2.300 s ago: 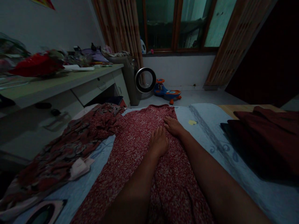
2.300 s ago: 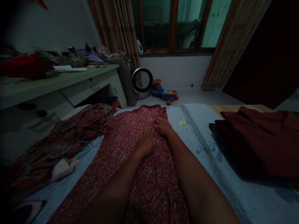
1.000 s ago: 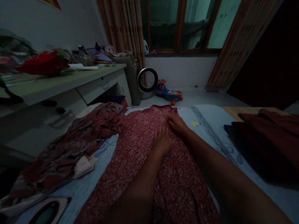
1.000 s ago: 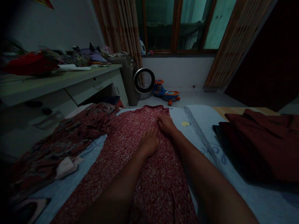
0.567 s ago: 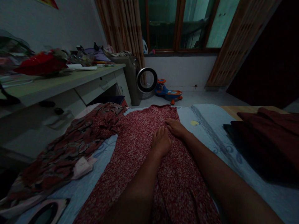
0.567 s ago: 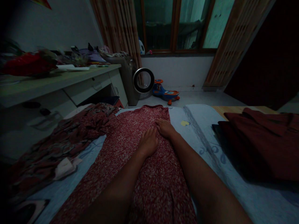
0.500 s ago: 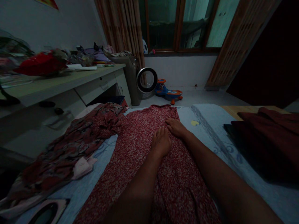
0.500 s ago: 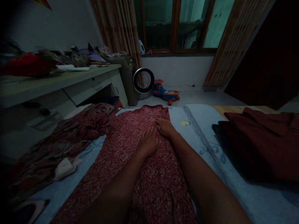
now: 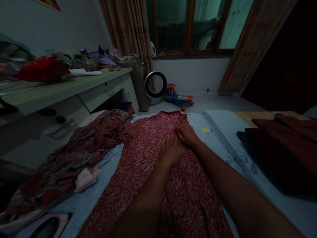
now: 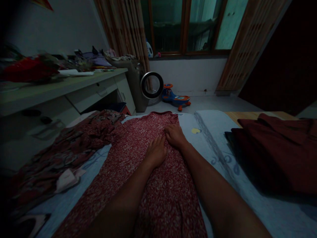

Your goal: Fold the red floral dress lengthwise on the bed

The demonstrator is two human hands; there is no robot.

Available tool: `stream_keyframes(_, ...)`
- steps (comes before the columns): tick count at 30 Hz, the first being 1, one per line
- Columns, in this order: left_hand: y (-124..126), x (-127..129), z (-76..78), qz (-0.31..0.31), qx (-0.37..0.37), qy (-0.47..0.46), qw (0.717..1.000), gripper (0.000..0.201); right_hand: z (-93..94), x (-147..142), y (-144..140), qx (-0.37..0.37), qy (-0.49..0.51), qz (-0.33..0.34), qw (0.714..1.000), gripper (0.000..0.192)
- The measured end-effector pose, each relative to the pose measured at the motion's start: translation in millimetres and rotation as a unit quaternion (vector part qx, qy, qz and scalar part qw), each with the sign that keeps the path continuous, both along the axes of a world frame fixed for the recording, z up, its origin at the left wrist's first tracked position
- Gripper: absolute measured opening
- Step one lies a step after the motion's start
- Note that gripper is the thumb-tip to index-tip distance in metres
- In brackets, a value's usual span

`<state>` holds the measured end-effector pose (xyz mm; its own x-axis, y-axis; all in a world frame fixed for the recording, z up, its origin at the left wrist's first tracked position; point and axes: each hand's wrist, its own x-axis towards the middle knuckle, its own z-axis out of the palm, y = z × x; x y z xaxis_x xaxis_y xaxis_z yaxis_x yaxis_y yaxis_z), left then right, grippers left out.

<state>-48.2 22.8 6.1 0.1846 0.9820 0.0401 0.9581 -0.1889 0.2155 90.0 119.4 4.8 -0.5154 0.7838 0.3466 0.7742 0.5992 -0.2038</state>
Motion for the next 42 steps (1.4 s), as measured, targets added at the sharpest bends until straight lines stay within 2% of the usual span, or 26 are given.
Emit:
stream_keyframes(3, -0.3, -0.1, 1.3, -0.002, -0.003, -0.002, 1.0, 0.06, -0.8, -2.3, -1.8, -0.012, 0.017, 0.065, 0.998, 0.036)
stream_keyframes(11, -0.7, -0.2, -2.0, -0.002, 0.012, -0.001, 1.0, 0.06, -8.3, -3.6, 1.6, -0.045, -0.027, 0.046, 0.998, 0.042)
stream_keyframes(23, -0.6, -0.5, -1.2, -0.006, 0.014, 0.007, 1.0, 0.058, -3.7, -3.3, 7.0, -0.103, -0.111, -0.05, 0.987, 0.054)
stream_keyframes(28, -1.1, -0.4, -0.6, -0.005, 0.016, 0.008, 1.0, 0.058, -5.0, -0.5, 5.3, -0.075, -0.094, -0.104, 0.987, 0.061)
stream_keyframes(30, -0.8, -0.3, -1.2, -0.003, 0.018, 0.005, 1.0, 0.059, -3.7, 0.3, 5.2, -0.039, -0.066, -0.092, 0.993, 0.055)
stream_keyframes(32, -0.5, -0.1, -1.4, -0.001, 0.013, -0.001, 1.0, 0.06, -1.9, 0.2, 5.2, -0.005, -0.029, -0.05, 0.998, 0.042)
stream_keyframes(36, -1.1, 0.1, 0.0, 0.005, 0.015, -0.018, 1.0, 0.059, -1.4, -2.0, 4.2, -0.003, -0.003, 0.045, 0.999, 0.03)
stream_keyframes(38, -1.5, 0.3, 0.6, 0.007, 0.021, -0.024, 0.999, 0.058, -3.2, -2.9, 3.2, -0.011, -0.012, 0.058, 0.998, 0.029)
stream_keyframes(42, -1.5, 0.5, 0.3, 0.008, 0.016, -0.024, 1.0, 0.059, -6.3, -2.1, 2.2, -0.016, -0.024, 0.043, 0.999, 0.034)
